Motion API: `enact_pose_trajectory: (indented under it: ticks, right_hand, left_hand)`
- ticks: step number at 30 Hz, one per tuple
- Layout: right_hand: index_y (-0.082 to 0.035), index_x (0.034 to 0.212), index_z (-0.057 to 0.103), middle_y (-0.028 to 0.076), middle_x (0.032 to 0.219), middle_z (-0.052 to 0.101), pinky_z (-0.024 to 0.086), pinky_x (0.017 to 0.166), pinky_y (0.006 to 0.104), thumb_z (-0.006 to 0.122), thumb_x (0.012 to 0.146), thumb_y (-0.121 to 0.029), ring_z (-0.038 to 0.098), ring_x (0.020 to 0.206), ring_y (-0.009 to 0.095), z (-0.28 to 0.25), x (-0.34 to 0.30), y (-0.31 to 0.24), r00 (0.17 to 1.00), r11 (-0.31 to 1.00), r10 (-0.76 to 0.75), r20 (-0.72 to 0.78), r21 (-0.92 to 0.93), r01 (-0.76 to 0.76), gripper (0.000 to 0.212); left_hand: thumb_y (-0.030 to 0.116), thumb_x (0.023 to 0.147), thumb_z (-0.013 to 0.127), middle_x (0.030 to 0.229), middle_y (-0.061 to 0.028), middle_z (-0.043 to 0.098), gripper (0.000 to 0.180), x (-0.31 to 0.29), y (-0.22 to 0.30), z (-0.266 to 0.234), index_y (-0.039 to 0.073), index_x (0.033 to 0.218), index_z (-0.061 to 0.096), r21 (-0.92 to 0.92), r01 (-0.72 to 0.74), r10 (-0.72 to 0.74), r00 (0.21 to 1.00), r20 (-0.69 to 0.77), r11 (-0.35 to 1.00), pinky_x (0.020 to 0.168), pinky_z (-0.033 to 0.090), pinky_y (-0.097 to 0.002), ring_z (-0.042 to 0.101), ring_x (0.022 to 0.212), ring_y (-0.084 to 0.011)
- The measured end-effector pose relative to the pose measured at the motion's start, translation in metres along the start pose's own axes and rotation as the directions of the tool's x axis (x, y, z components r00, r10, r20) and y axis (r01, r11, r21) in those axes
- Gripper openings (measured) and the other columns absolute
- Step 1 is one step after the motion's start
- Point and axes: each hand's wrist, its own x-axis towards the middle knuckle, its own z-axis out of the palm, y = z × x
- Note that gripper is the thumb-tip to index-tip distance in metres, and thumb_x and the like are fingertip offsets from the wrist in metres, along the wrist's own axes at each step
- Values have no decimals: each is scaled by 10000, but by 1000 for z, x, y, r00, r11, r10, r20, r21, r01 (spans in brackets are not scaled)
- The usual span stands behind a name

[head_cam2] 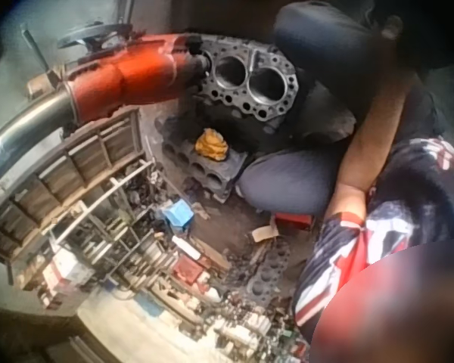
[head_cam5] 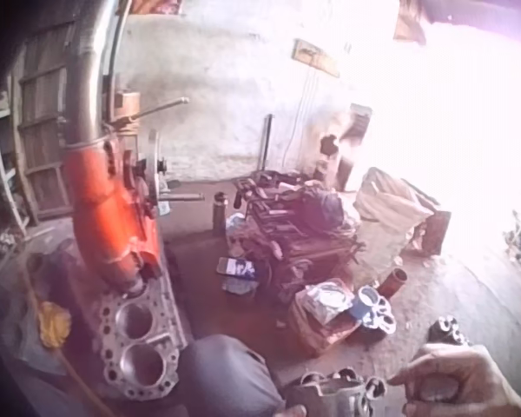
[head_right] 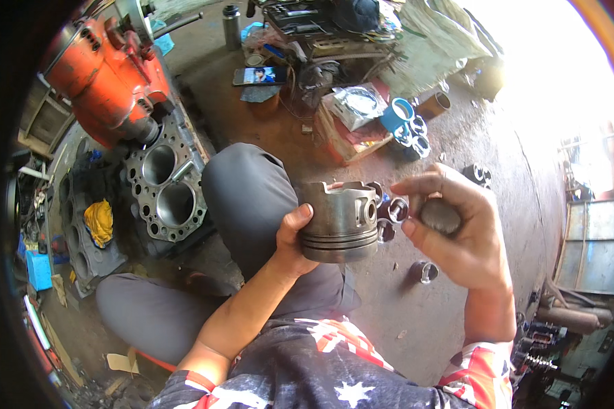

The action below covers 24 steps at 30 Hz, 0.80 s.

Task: The person uses a torque wrench to tighten bolts on an engine block, then picks up a piston and inserts a wrist pin into it. The person repeats the wrist pin insertion with another piston.

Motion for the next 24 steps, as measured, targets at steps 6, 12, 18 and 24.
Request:
enact_pose_trajectory:
  ticks: [6, 12, 18, 24]
  right_hand:
    - [24, 1132, 695, -47, 730, 572, 352, 473, 182, 754, 861, -56, 504, 565, 11, -21, -6, 3, 985, 994, 78, -155, 83, -66, 288]
    - [45, 1097, 698, -12, 756, 586, 361, 447, 193, 746, 832, -16, 518, 539, 36, -17, -11, 8, 977, 997, 76, -198, -1, -78, 277]
    - [10, 1074, 726, 10, 868, 640, 417, 540, 211, 768, 821, -26, 560, 646, 52, -9, -6, 4, 989, 973, -107, -101, -213, 84, 260]
    - [-15, 1079, 735, 42, 926, 663, 425, 622, 271, 780, 816, -40, 552, 692, 107, -3, 6, 1, 985, 930, -167, 40, -325, 171, 269]
  left_hand:
    - [364, 893, 672, 1328, -147, 614, 622, 0, -6, -1, 31, 1391, 505, -83, 21, -20, 1000, 6, 996, 1047, 496, -442, 619, 1198, -272]
    - [431, 894, 646, 1358, -198, 605, 725, -5, -1, 1, -23, 1434, 479, -64, -15, 14, 1000, -16, 998, 1086, 469, -524, 598, 1245, -344]
    - [354, 888, 688, 1350, -179, 600, 655, -1, -3, 4, 17, 1409, 480, -54, 17, -14, 998, 61, 998, 1069, 493, -453, 616, 1224, -297]
    - [377, 873, 686, 1317, -168, 619, 669, 1, -5, 8, -12, 1386, 505, 84, 4, -9, 998, 59, 996, 1031, 513, -410, 640, 1176, -268]
